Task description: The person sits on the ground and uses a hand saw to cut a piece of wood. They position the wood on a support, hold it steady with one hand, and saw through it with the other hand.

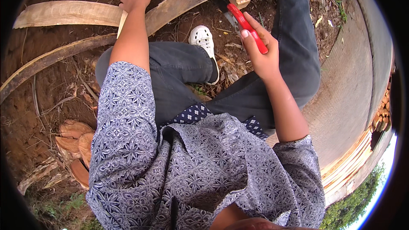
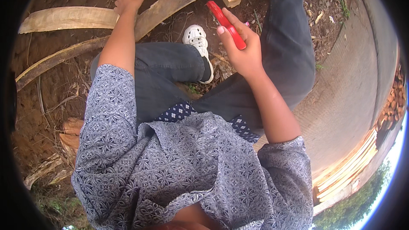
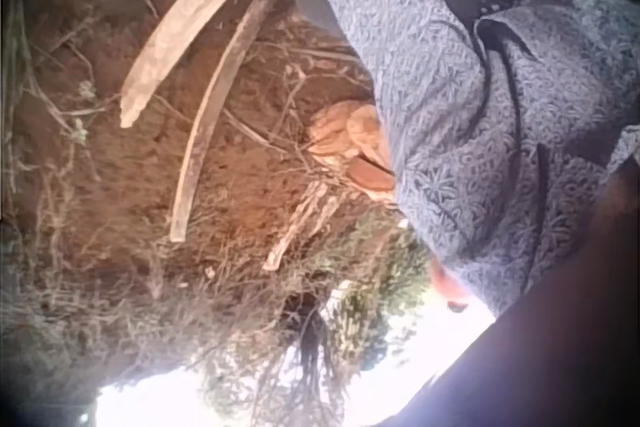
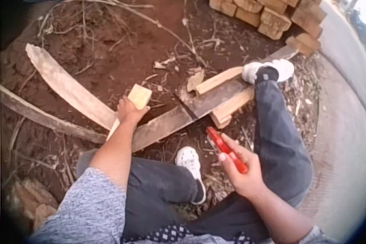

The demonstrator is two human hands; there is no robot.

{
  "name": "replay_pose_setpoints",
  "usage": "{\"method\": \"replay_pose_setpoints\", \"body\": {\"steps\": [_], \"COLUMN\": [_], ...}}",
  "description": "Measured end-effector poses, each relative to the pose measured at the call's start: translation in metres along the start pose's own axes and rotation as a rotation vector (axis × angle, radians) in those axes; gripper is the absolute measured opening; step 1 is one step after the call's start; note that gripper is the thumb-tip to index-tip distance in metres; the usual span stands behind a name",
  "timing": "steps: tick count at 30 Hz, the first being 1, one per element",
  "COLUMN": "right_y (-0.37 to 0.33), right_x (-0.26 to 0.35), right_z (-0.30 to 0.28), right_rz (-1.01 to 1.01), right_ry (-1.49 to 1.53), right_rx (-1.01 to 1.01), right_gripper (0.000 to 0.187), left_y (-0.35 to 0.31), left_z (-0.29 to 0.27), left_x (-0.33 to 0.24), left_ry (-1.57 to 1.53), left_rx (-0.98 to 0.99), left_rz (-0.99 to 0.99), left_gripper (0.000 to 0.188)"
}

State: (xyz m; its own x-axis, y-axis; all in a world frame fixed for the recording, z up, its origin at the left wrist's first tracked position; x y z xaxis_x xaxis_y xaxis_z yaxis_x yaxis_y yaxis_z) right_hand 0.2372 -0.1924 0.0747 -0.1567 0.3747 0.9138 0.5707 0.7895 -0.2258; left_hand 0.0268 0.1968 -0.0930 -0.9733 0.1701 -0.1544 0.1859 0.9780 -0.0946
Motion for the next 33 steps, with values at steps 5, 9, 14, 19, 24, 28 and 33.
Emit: {"method": "replay_pose_setpoints", "body": {"steps": [5, 9, 14, 19, 24, 28, 33], "right_y": [0.002, 0.013, 0.015, 0.013, -0.009, -0.039, -0.024], "right_x": [0.003, -0.002, 0.002, 0.004, 0.005, 0.022, 0.024], "right_z": [0.000, 0.002, 0.014, 0.013, 0.005, -0.013, -0.005], "right_rz": [0.010, 0.009, -0.023, -0.057, 0.002, 0.067, -0.026], "right_ry": [0.045, -0.007, -0.036, -0.061, -0.148, -0.158, -0.182], "right_rx": [0.005, 0.012, 0.011, -0.022, 0.013, 0.068, 0.069], "right_gripper": [0.053, 0.053, 0.053, 0.052, 0.052, 0.052, 0.051], "left_y": [-0.023, -0.062, -0.065, -0.068, -0.072, -0.068, -0.071], "left_z": [0.019, 0.052, 0.062, 0.054, 0.051, 0.057, 0.051], "left_x": [-0.050, -0.104, -0.093, -0.094, -0.101, -0.090, -0.090], "left_ry": [-0.150, -0.156, -0.250, -0.242, -0.247, -0.239, -0.240], "left_rx": [-0.082, 0.321, 0.340, 0.357, 0.371, 0.372, 0.354], "left_rz": [0.399, 0.389, 0.196, 0.175, 0.203, 0.193, 0.197], "left_gripper": [0.079, 0.070, 0.066, 0.063, 0.062, 0.063, 0.064]}}
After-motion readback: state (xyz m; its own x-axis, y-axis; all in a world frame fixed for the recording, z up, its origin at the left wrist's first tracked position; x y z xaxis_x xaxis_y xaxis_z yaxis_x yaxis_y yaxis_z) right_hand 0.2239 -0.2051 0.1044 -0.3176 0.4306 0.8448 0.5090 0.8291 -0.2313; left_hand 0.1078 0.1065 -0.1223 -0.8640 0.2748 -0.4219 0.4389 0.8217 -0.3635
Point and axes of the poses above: each hand's wrist, its own y-axis towards the middle knuckle, its own z-axis out of the palm, x = y × z, the point moved 9 cm from there along y, towards the middle knuckle, and after that the axes turned 9 degrees about -y, right-handed, at the moved point
